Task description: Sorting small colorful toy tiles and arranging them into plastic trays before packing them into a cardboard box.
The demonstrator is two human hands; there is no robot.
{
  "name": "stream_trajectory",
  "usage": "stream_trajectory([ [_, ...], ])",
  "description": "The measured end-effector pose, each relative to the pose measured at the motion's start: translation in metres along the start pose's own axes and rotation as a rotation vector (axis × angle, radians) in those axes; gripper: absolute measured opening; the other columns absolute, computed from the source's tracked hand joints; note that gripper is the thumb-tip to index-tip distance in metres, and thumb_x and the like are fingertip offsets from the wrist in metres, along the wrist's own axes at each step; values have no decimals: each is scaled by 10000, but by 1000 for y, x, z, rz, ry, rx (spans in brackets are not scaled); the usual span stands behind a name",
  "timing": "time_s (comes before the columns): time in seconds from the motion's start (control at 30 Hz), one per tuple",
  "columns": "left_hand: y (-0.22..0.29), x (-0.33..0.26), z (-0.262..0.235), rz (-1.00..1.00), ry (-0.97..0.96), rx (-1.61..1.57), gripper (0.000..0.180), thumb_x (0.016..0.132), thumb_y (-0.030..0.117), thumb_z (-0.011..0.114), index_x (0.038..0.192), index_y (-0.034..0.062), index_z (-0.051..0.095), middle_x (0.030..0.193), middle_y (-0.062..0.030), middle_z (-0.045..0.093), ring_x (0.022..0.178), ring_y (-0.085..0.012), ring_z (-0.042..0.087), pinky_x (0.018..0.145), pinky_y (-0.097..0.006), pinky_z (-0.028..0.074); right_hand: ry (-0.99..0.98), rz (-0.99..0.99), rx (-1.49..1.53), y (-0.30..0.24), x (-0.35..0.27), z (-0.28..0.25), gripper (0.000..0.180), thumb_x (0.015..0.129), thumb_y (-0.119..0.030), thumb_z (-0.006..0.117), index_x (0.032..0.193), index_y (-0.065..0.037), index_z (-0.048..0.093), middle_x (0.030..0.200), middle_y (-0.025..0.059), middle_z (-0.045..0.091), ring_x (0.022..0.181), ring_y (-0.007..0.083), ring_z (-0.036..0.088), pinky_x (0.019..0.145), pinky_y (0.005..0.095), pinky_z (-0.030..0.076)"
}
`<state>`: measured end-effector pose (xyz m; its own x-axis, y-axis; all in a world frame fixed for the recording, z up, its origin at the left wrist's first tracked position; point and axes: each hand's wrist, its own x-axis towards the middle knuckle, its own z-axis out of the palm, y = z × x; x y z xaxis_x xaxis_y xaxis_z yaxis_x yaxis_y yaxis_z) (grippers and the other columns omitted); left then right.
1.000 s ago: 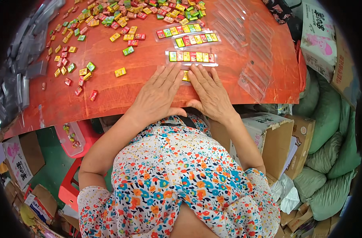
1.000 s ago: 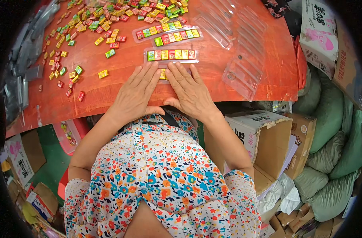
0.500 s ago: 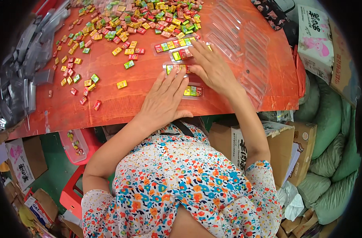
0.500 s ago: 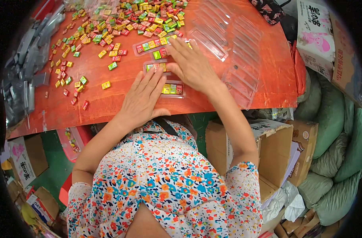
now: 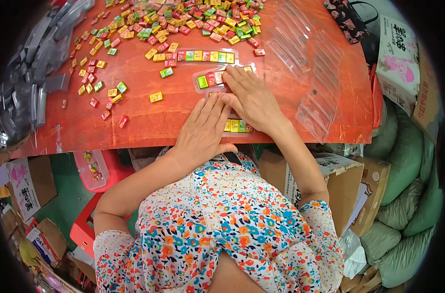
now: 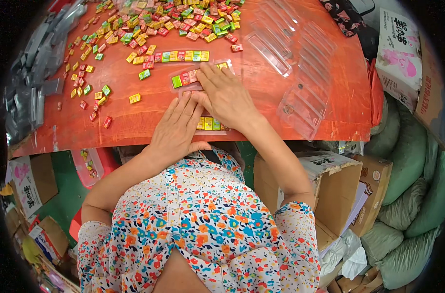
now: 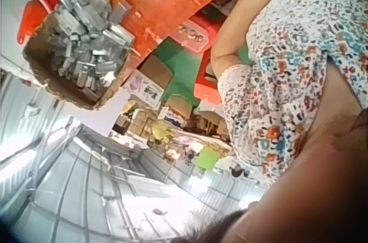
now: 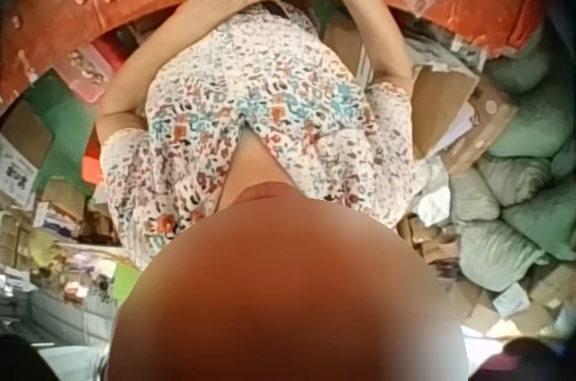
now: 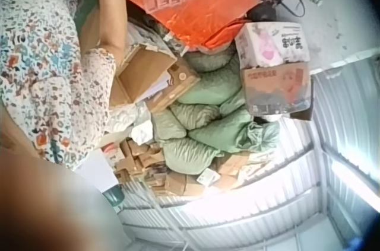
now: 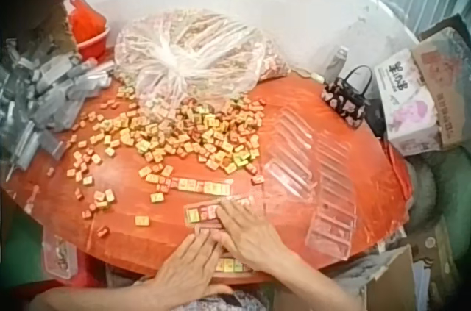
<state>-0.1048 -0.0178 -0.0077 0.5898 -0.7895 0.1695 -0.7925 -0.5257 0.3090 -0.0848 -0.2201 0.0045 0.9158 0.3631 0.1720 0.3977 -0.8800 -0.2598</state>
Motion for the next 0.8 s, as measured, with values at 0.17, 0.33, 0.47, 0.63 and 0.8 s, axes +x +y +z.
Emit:
stream_trajectory([
  [0.17, -8, -8, -19, 5, 69, -23, 901, 762, 548, 669, 1390, -41, 403, 1456, -230, 389, 1371, -357, 358, 1138, -461, 279, 167, 44, 66, -8, -13, -25, 414, 957, -277, 570, 1280, -18, 557, 1328, 194, 557, 1214, 340, 549, 1005, 422, 449],
  [0.33, -24, -29, -32, -331, 177, -227, 402, 845, 278, 703, 1105, 8, 556, 978, -163, 623, 890, -303, 644, 711, -407, 525, 55, 553, 205, -22, -65, -44, 327, 861, -172, 716, 1108, 14, 610, 859, 110, 692, 675, 210, 677, 588, 316, 538],
  [0.47, -21, -24, -29, -427, 207, -545, 200, 861, 74, 704, 1011, -2, 595, 834, -85, 642, 687, -143, 641, 577, -258, 514, 53, 732, 535, -42, -70, -27, 313, 834, -114, 749, 1074, 23, 603, 776, 51, 637, 662, 62, 619, 537, 218, 502],
  [0.63, -20, -19, -35, -730, 104, -987, 163, 866, 78, 703, 947, -1, 586, 774, -47, 629, 684, -77, 622, 552, -225, 504, 116, 922, 895, -45, -71, -32, 296, 861, -84, 718, 1097, 12, 567, 795, 38, 627, 632, 73, 603, 525, 205, 488],
  [0.8, -35, 9, -29, -653, 205, -1091, 204, 850, 103, 719, 924, -2, 560, 722, -50, 625, 646, -87, 631, 523, -230, 509, 205, 836, 918, -15, -50, -43, 327, 875, -101, 711, 1129, 21, 546, 814, 53, 637, 639, 77, 597, 526, 202, 480],
])
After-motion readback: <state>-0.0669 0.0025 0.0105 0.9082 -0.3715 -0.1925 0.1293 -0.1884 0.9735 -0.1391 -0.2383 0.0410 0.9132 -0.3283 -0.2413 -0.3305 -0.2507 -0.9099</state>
